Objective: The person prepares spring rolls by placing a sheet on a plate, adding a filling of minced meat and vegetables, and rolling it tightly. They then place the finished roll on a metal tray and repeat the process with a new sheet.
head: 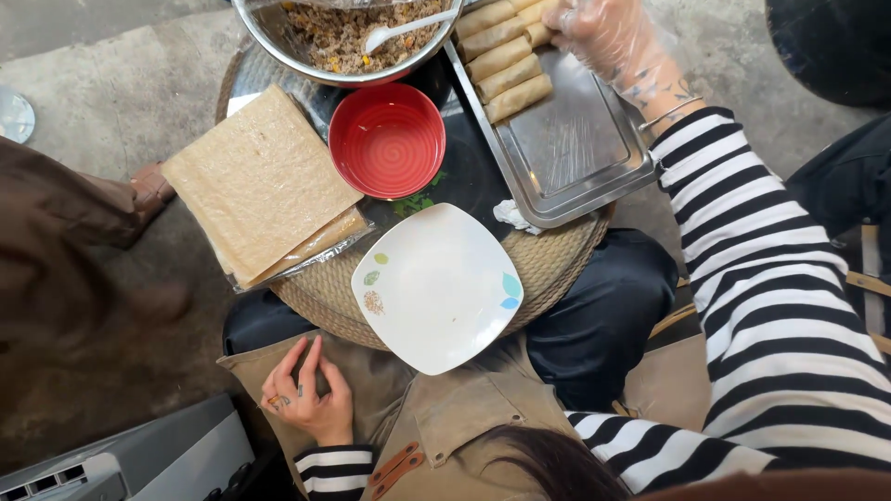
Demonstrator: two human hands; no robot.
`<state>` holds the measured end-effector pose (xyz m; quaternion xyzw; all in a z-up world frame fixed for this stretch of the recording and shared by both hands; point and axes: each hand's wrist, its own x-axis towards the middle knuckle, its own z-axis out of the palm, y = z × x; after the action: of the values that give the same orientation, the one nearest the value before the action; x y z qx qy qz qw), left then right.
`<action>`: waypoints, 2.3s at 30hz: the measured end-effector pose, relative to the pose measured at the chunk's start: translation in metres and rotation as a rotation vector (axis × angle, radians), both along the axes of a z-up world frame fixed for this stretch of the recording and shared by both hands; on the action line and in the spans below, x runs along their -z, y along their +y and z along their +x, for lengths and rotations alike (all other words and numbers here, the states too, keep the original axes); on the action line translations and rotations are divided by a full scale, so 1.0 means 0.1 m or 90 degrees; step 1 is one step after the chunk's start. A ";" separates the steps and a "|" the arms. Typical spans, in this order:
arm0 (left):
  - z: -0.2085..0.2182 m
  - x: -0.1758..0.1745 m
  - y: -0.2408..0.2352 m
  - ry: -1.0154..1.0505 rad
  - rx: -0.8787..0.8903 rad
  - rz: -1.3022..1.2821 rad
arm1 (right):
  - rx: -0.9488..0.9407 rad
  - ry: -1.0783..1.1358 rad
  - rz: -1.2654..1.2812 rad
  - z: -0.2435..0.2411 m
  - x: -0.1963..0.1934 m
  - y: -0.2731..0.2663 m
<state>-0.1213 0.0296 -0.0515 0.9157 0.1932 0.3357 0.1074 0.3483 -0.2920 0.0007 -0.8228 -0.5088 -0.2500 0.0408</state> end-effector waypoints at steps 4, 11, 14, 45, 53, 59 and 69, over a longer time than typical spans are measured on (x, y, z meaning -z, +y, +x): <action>0.00 0.00 0.00 0.018 -0.008 0.005 | 0.001 0.129 0.103 -0.21 -0.03 0.09; 0.00 0.00 0.01 0.004 0.005 0.021 | 0.071 0.491 0.404 -0.35 0.05 0.13; -0.02 0.03 0.01 0.003 0.004 0.020 | 0.148 0.443 0.364 -0.31 0.19 0.08; -0.03 0.04 0.01 0.003 -0.009 0.013 | -0.043 0.175 0.192 -0.44 -0.06 -0.05; -0.03 0.04 -0.01 0.000 -0.008 0.012 | -0.120 -0.006 0.096 -0.64 -0.07 0.14; -0.03 0.02 0.01 -0.010 0.000 0.017 | -0.044 0.159 -0.015 -0.48 0.20 0.06; -0.05 -0.11 -0.05 -0.068 0.034 -0.098 | 0.085 0.184 -0.050 -1.42 -0.43 0.21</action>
<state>-0.1261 0.0247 -0.0400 0.8901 0.1882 0.3654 0.1969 0.2061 -0.2711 0.0434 -0.8831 -0.4512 -0.1111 0.0650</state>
